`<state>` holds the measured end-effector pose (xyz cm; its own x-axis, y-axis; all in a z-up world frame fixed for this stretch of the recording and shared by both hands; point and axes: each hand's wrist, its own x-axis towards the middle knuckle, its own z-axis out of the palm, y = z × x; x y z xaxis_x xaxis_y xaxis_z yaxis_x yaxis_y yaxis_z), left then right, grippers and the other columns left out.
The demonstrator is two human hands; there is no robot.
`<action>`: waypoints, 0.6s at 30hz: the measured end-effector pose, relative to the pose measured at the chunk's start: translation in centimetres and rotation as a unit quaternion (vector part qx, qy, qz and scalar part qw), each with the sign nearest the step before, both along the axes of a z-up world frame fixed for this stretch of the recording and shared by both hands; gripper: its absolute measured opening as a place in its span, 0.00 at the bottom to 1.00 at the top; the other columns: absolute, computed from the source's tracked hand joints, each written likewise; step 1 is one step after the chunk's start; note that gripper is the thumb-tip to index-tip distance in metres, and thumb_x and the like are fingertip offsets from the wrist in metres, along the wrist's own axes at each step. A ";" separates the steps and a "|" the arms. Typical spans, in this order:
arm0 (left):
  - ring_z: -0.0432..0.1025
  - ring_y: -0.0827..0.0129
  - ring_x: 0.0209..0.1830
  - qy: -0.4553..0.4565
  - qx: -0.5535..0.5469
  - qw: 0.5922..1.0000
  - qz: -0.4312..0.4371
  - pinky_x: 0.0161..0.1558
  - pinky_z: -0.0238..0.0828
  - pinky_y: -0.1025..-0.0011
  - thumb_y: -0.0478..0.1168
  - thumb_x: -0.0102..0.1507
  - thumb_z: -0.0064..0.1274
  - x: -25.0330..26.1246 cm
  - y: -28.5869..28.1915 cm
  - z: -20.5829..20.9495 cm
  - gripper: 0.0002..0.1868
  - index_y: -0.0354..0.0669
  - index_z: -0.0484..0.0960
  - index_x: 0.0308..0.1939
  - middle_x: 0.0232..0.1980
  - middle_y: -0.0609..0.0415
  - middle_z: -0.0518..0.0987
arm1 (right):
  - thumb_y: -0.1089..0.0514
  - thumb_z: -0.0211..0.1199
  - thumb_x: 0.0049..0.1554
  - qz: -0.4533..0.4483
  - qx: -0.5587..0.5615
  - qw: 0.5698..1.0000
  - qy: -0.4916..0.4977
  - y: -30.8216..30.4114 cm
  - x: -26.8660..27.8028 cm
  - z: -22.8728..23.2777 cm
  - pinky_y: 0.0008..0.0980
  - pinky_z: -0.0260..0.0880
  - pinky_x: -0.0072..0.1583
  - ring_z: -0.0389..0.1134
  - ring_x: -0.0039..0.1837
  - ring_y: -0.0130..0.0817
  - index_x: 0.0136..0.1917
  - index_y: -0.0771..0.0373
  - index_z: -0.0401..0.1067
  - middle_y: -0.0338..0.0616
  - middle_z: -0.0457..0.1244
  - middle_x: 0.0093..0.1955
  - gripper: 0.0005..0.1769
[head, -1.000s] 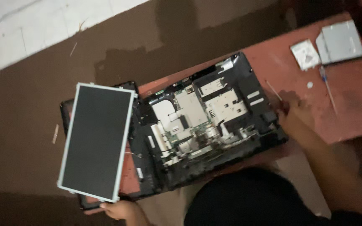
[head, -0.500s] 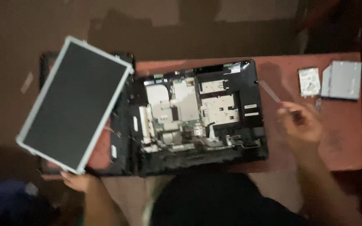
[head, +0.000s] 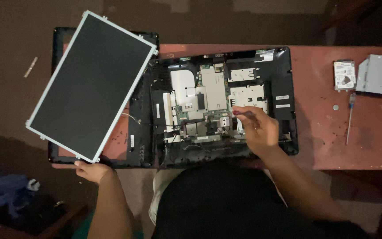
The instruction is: The person uses a screwdriver to remove screws from a metal bracket on the internal circuit board of a disassembled electronic device. They then lift the bracket and set it aside on the table.
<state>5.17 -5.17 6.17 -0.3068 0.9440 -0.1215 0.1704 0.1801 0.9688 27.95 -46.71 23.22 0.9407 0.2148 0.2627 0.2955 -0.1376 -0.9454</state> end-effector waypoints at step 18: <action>0.53 0.50 0.80 -0.059 0.012 0.996 -0.070 0.81 0.44 0.52 0.55 0.80 0.44 -0.3 -0.5 0.0 0.30 0.37 0.58 0.74 0.77 0.36 0.58 | 0.71 0.56 0.66 0.044 -0.011 0.993 -0.108 2.1 0.0 -3.2 0.55 0.79 0.52 0.75 0.53 0.58 0.51 0.78 0.69 0.68 0.71 0.50 0.04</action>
